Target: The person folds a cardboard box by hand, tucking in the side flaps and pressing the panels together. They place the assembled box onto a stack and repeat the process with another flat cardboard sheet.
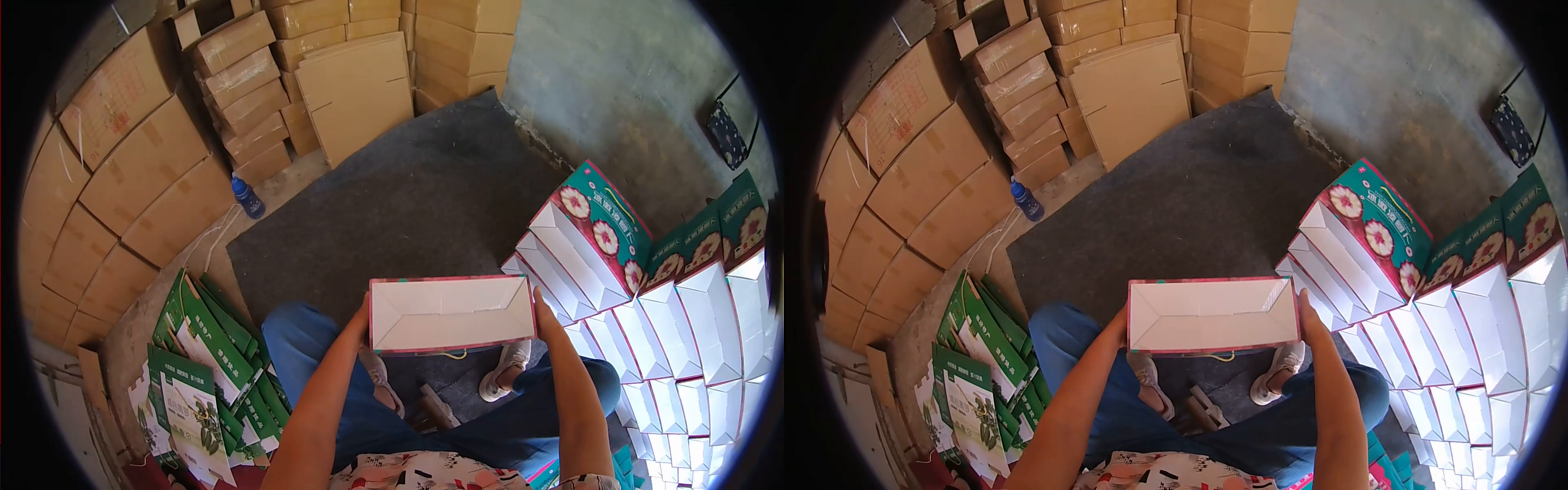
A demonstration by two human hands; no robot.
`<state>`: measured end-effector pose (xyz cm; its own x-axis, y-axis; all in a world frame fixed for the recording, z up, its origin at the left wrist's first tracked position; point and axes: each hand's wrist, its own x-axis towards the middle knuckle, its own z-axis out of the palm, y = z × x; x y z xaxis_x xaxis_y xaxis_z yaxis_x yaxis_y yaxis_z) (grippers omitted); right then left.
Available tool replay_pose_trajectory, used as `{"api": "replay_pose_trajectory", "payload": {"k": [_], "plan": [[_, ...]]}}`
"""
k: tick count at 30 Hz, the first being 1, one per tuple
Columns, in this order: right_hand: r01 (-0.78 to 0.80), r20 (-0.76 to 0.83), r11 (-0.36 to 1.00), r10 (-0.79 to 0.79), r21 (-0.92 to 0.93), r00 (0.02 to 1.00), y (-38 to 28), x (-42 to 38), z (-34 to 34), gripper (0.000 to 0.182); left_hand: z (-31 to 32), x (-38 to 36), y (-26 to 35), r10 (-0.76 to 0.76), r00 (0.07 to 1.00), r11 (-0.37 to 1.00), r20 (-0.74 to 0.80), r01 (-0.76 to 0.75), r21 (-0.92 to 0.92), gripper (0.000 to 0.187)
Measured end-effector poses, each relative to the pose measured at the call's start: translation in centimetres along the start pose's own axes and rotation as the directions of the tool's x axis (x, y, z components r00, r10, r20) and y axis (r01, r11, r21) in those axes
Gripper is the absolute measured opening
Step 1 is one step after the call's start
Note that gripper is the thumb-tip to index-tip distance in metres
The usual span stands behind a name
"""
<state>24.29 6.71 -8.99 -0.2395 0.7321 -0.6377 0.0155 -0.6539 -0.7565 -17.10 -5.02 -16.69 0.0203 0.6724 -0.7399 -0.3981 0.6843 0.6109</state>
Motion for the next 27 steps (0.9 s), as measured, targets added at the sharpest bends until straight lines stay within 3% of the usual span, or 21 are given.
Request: {"api": "replay_pose_trajectory", "payload": {"k": [3, 7, 8, 10, 12, 13, 14, 16, 18, 20, 21, 23, 24, 27], "plan": [[0.157, 0.009, 0.96, -0.16, -0.232, 0.987, 0.8, 0.8, 1.0, 0.069, 1.5, -1.6, 0.6, 0.146, 0.982, 0.989, 0.115, -0.146, -0.01, 0.079], [0.013, 0.011, 0.993, -0.012, -0.12, 1.0, -1.2, -1.4, 2.4, 0.059, 2.5, -4.1, 3.0, 0.287, 0.944, 0.956, 0.166, -0.271, -0.108, 0.072], [0.181, 0.093, 0.974, -0.169, -0.14, 0.981, -2.5, -2.2, 3.3, 0.059, 2.2, -4.4, 3.1, 0.333, 0.928, 0.939, 0.167, -0.31, -0.149, 0.071], [0.494, 0.266, 0.858, -0.449, -0.138, 0.853, -4.9, -3.7, 4.9, 0.059, 2.4, -7.1, 4.6, 0.455, 0.874, 0.836, 0.172, -0.352, -0.421, 0.07], [0.416, 0.193, 0.909, -0.414, 0.033, 0.889, -5.8, -4.6, 4.3, 0.06, 1.8, -8.1, 5.8, 0.556, 0.822, 0.669, 0.123, -0.355, -0.653, 0.069], [0.379, 0.159, 0.917, -0.395, 0.122, 0.905, -6.5, -5.0, 4.0, 0.06, 1.1, -8.1, 6.1, 0.574, 0.815, 0.649, 0.079, -0.394, -0.651, 0.068], [0.449, 0.309, 0.888, -0.457, 0.1, 0.834, -7.6, -5.5, 4.1, 0.068, 0.3, -8.0, 6.4, 0.592, 0.806, 0.628, 0.035, -0.433, -0.647, 0.068], [0.377, 0.169, 0.926, -0.374, 0.018, 0.912, -7.8, -5.4, 3.2, 0.075, -1.0, -6.3, 6.5, 0.579, 0.809, 0.573, -0.098, -0.49, -0.657, 0.067], [0.298, 0.051, 0.953, -0.295, -0.057, 0.954, -6.9, -4.8, 2.7, 0.086, -0.1, -6.5, 6.5, 0.511, 0.842, 0.664, -0.174, -0.515, -0.542, 0.067], [0.177, -0.077, 0.97, -0.192, -0.165, 0.978, -5.1, -4.5, 3.0, 0.08, 1.7, -7.4, 6.5, 0.432, 0.869, 0.77, -0.24, -0.494, -0.403, 0.065], [0.144, -0.098, 0.96, -0.172, -0.239, 0.98, -4.1, -4.6, 3.1, 0.08, 1.5, -6.4, 5.8, 0.429, 0.884, 0.808, -0.185, -0.467, -0.358, 0.063], [0.329, 0.153, 0.915, -0.299, -0.234, 0.942, -1.4, -1.9, 1.7, 0.077, 1.3, -5.0, 4.2, 0.404, 0.912, 0.874, -0.074, -0.409, -0.262, 0.06], [0.135, 0.123, 0.983, -0.12, -0.126, 0.985, -1.2, -2.3, 1.6, 0.089, 1.8, -5.6, 3.4, 0.424, 0.905, 0.887, -0.026, -0.421, -0.19, 0.054], [-0.047, -0.075, 0.925, 0.02, -0.376, 0.997, -0.8, -2.5, 1.7, 0.089, 1.8, -4.8, 2.3, 0.356, 0.931, 0.929, -0.083, -0.362, -0.078, 0.049]]}}
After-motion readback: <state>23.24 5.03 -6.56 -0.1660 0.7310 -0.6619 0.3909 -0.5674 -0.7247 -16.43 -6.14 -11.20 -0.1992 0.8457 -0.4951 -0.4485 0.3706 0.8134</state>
